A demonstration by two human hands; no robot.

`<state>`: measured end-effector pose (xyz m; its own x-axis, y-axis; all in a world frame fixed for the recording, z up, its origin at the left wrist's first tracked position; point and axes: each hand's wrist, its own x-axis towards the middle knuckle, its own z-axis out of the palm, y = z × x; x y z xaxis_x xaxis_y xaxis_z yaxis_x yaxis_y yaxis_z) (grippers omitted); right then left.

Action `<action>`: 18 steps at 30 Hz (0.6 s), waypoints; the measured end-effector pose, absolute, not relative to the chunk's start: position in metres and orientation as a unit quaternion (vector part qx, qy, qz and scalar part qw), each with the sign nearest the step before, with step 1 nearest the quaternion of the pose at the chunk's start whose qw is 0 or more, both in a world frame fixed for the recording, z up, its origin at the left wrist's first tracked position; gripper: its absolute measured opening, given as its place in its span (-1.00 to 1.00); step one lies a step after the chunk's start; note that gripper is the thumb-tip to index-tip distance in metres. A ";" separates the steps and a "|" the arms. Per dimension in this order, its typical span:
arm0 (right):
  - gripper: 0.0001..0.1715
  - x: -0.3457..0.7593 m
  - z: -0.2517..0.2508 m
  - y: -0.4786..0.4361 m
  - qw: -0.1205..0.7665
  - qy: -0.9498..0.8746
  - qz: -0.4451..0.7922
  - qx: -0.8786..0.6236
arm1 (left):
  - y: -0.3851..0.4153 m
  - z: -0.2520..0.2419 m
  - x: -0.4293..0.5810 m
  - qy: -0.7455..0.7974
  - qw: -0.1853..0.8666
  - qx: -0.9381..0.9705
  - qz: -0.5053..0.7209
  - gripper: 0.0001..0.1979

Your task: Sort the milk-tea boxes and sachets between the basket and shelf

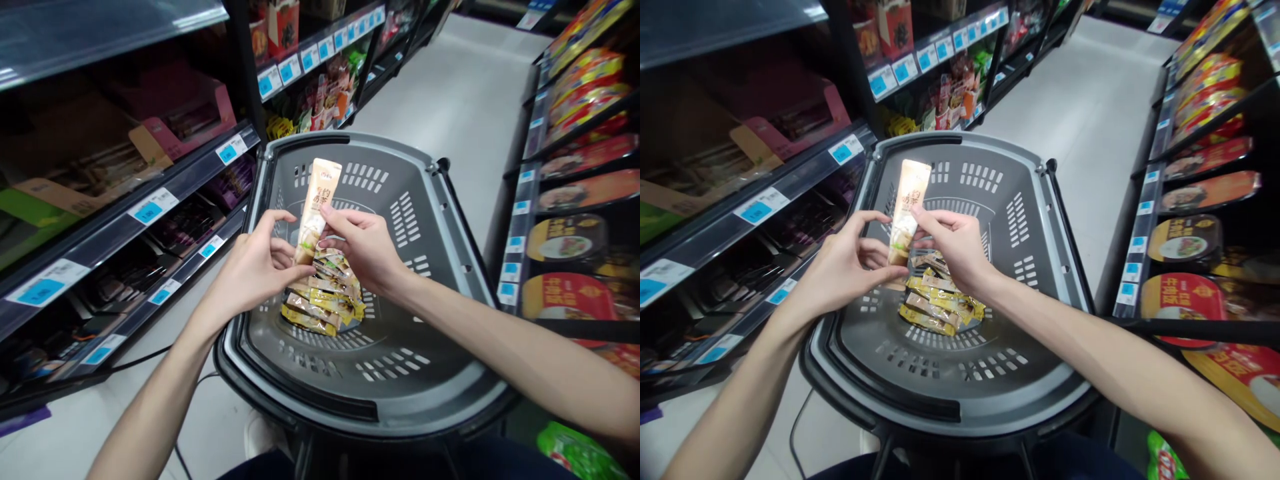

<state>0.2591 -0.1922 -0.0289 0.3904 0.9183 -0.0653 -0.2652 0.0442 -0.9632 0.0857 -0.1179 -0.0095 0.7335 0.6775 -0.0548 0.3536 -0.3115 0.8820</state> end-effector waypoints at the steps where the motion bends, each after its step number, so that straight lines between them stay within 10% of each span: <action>1: -0.63 0.259 -0.029 -0.192 0.650 -0.314 0.455 -0.521 | -0.118 -0.009 0.086 0.325 0.483 0.796 0.165 -0.35; 18: -0.55 0.257 -0.036 -0.197 0.561 -0.375 0.574 -0.464 | -0.118 -0.011 0.085 0.316 0.489 0.795 0.173 -0.48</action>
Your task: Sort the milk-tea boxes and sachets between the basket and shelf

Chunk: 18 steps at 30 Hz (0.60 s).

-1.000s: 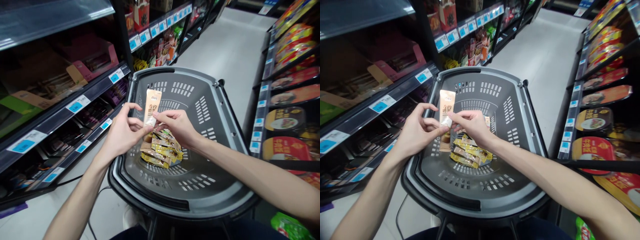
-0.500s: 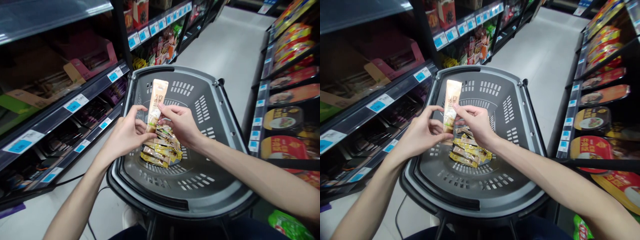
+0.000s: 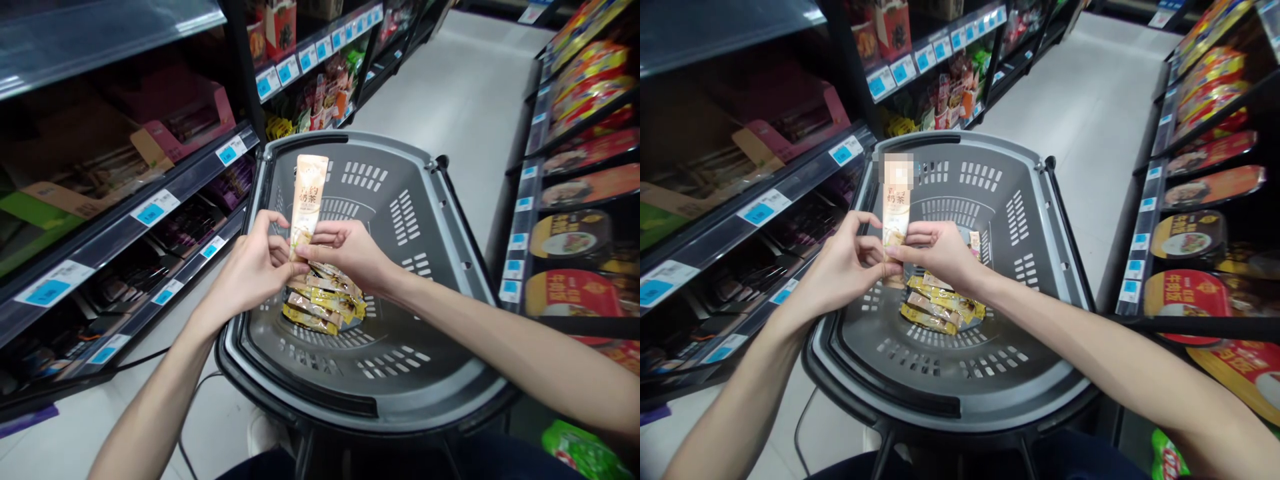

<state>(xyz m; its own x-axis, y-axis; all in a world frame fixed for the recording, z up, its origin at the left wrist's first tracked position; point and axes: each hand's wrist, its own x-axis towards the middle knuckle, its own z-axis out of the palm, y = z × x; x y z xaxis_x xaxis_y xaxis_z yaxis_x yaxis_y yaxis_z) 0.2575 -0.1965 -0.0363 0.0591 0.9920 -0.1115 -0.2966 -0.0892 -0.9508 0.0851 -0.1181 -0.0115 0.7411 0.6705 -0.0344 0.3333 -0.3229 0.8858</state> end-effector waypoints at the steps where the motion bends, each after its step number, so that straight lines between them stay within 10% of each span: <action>1: -0.55 0.257 -0.037 -0.197 0.564 -0.367 0.578 -0.461 | -0.118 -0.011 0.085 0.314 0.491 0.794 0.172 -0.50; 18: -0.54 0.263 -0.031 -0.195 0.581 -0.294 0.597 -0.468 | -0.117 -0.012 0.083 0.308 0.503 0.788 0.178 -0.63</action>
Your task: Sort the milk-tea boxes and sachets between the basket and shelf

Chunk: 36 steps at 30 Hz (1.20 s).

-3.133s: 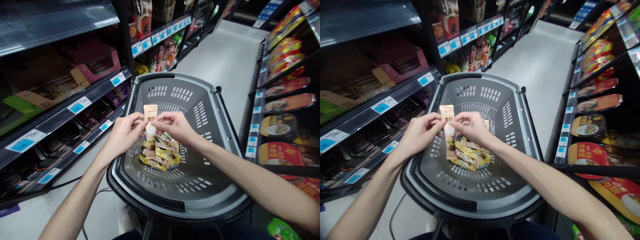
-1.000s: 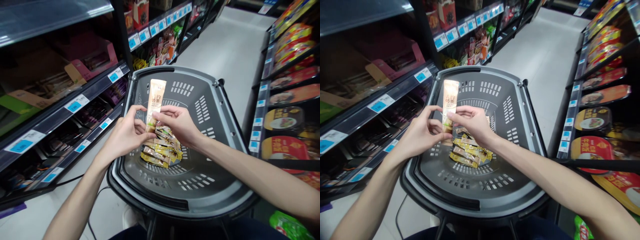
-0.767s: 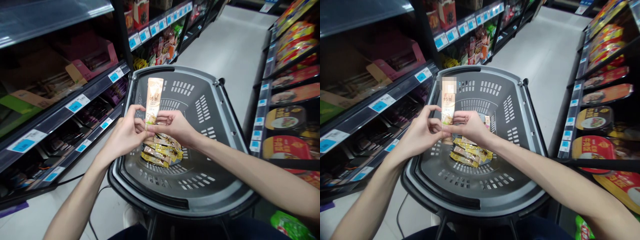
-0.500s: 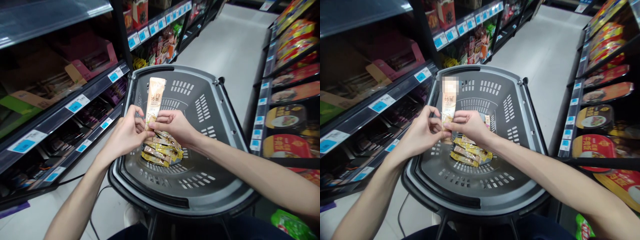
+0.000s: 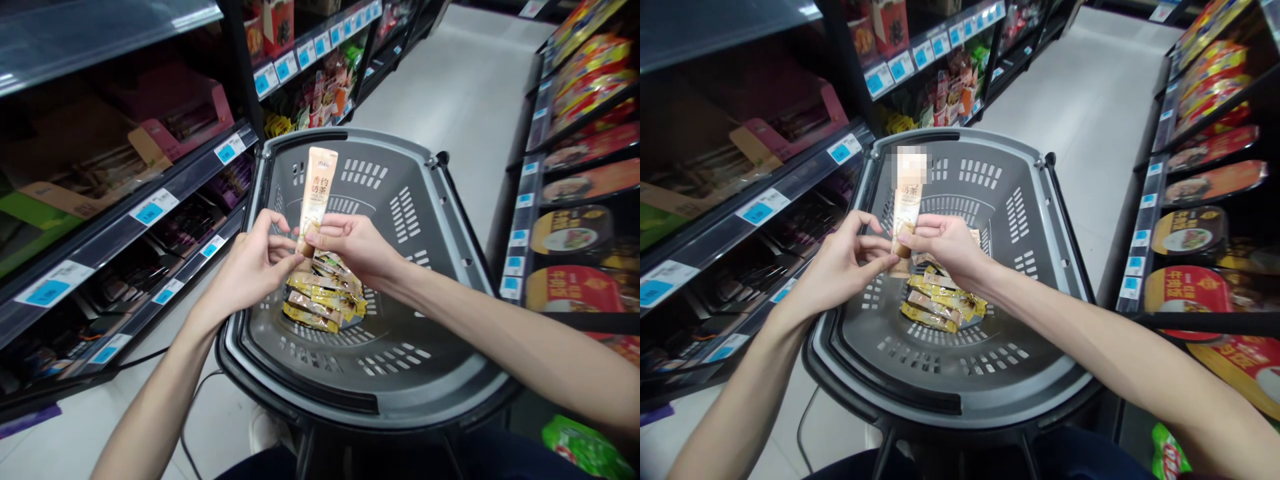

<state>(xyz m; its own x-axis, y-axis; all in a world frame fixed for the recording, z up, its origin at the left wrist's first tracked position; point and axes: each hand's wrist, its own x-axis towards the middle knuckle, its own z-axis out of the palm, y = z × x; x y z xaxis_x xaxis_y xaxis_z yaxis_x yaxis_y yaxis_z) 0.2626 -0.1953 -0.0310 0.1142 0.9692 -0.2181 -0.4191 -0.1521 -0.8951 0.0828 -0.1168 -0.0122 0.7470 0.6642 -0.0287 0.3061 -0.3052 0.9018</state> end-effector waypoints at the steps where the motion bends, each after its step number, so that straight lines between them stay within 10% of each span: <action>1: -0.55 0.263 -0.031 -0.195 0.582 -0.295 0.598 -0.465 | -0.117 -0.012 0.083 0.308 0.504 0.787 0.180 -0.62; 25: -0.46 0.258 -0.030 -0.200 0.590 -0.272 0.599 -0.468 | -0.117 -0.017 0.078 0.269 0.491 0.809 0.178 -0.69; 36: -0.51 0.258 -0.032 -0.197 0.607 -0.277 0.566 -0.484 | -0.125 -0.014 0.082 0.268 0.280 0.904 0.182 -0.67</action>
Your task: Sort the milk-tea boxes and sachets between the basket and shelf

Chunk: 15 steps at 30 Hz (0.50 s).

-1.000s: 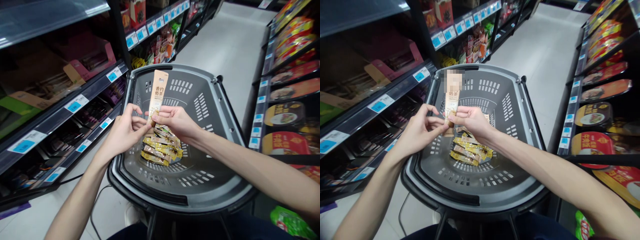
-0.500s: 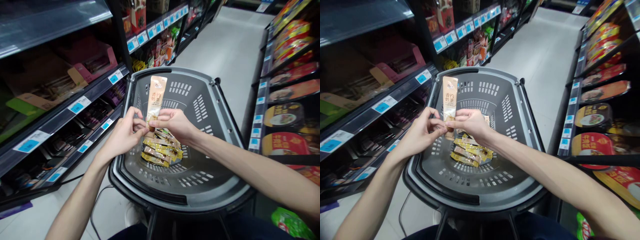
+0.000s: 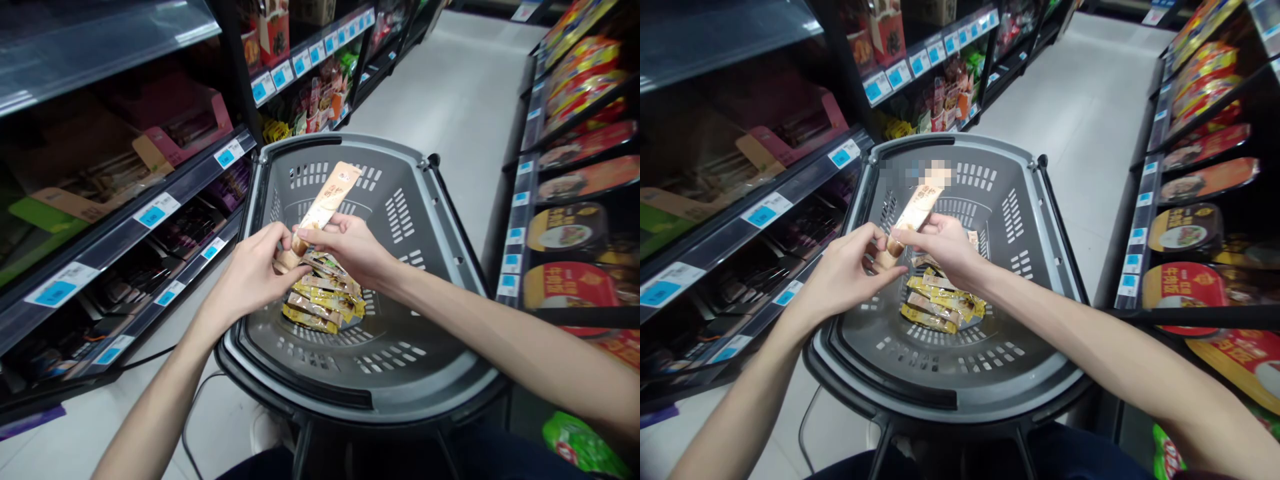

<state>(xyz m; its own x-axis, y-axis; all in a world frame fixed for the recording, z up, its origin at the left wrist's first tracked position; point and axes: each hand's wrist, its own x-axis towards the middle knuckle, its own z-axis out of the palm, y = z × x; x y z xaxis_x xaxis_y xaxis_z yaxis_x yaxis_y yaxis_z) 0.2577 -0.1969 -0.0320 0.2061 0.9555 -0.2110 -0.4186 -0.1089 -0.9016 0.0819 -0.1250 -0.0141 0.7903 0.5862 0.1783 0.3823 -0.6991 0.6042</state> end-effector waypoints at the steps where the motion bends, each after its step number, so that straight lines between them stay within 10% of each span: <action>1: -0.51 0.258 -0.032 -0.197 0.603 -0.280 0.569 -0.484 | -0.125 -0.015 0.082 0.261 0.256 0.913 0.180 -0.69; 15: -0.41 0.262 -0.036 -0.194 0.623 -0.299 0.569 -0.446 | -0.129 -0.011 0.081 0.280 0.288 0.904 0.148 -0.81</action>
